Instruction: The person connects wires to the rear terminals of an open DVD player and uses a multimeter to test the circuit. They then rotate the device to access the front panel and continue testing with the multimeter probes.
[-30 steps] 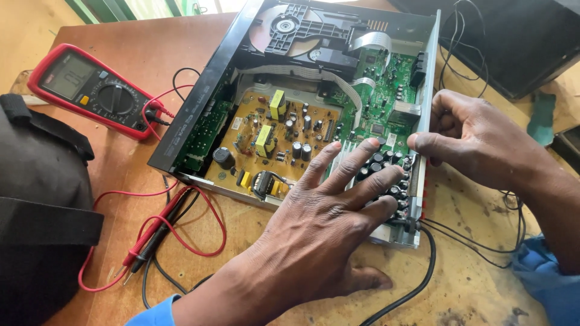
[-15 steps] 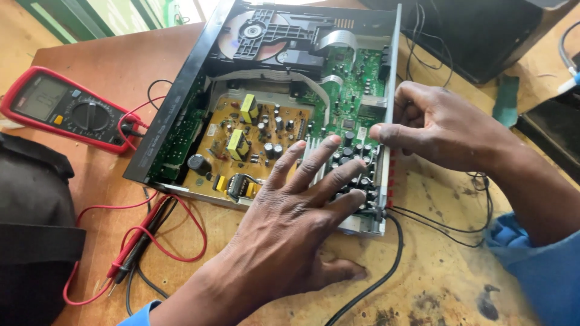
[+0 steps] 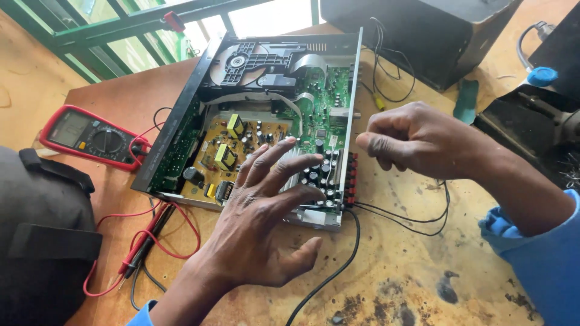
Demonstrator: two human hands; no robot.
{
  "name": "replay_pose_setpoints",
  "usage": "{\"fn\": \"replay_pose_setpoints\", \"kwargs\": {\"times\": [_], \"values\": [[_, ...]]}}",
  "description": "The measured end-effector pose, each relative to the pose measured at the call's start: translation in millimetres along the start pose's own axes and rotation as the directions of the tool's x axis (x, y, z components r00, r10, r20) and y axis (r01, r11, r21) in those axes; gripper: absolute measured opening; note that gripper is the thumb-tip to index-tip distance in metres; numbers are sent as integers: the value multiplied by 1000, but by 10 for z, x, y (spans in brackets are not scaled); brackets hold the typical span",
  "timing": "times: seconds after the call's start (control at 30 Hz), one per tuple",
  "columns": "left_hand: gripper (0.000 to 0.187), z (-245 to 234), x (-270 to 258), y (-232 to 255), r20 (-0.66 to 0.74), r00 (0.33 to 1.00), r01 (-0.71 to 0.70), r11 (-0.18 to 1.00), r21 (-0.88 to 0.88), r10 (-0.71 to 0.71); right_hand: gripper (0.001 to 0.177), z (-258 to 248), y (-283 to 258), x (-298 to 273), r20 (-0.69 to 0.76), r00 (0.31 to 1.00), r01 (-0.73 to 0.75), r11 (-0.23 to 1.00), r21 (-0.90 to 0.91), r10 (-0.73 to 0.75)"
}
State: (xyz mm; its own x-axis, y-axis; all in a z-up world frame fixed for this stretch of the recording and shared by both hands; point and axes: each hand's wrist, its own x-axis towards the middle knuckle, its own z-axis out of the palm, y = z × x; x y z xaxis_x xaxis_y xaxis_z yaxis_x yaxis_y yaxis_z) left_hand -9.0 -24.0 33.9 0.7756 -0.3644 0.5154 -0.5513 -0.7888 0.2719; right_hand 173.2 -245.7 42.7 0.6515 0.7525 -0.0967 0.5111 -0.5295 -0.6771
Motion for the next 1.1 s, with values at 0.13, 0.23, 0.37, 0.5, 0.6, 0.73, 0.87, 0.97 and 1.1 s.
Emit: {"fn": "replay_pose_setpoints", "kwargs": {"times": [0.13,0.23,0.37,0.5,0.6,0.73,0.87,0.97,1.1], "values": [[37,54,35,84,-41,999,23,1000,11,-22,30,23,-190,-85,115,992,-36,996,-80,46],[35,119,37,119,-82,996,32,999,-19,-33,22,11,-318,-147,284,949,-86,980,-181,135],[33,127,40,147,-164,985,55,998,28,-50,19,28,-313,-175,329,936,-64,980,-187,124],[32,-104,45,-52,-384,912,196,975,108,-141,20,47,-259,-149,338,940,0,990,-144,49],[40,-421,90,-445,-460,750,546,837,24,-476,23,54,-282,-173,358,930,-53,993,-109,89],[55,-593,134,-1339,-406,577,786,617,41,-708,21,88,-272,-162,349,933,-45,990,-136,90],[44,-555,144,-1807,-202,446,895,435,98,-872,23,84,-236,-150,341,939,-24,995,-96,56],[41,-522,145,-1810,-228,452,892,439,107,-863,26,60,-232,-153,327,944,-20,994,-103,53],[39,-494,68,-1842,-285,453,890,446,96,-845,32,71,-269,-160,312,948,-16,988,-157,65]]}}
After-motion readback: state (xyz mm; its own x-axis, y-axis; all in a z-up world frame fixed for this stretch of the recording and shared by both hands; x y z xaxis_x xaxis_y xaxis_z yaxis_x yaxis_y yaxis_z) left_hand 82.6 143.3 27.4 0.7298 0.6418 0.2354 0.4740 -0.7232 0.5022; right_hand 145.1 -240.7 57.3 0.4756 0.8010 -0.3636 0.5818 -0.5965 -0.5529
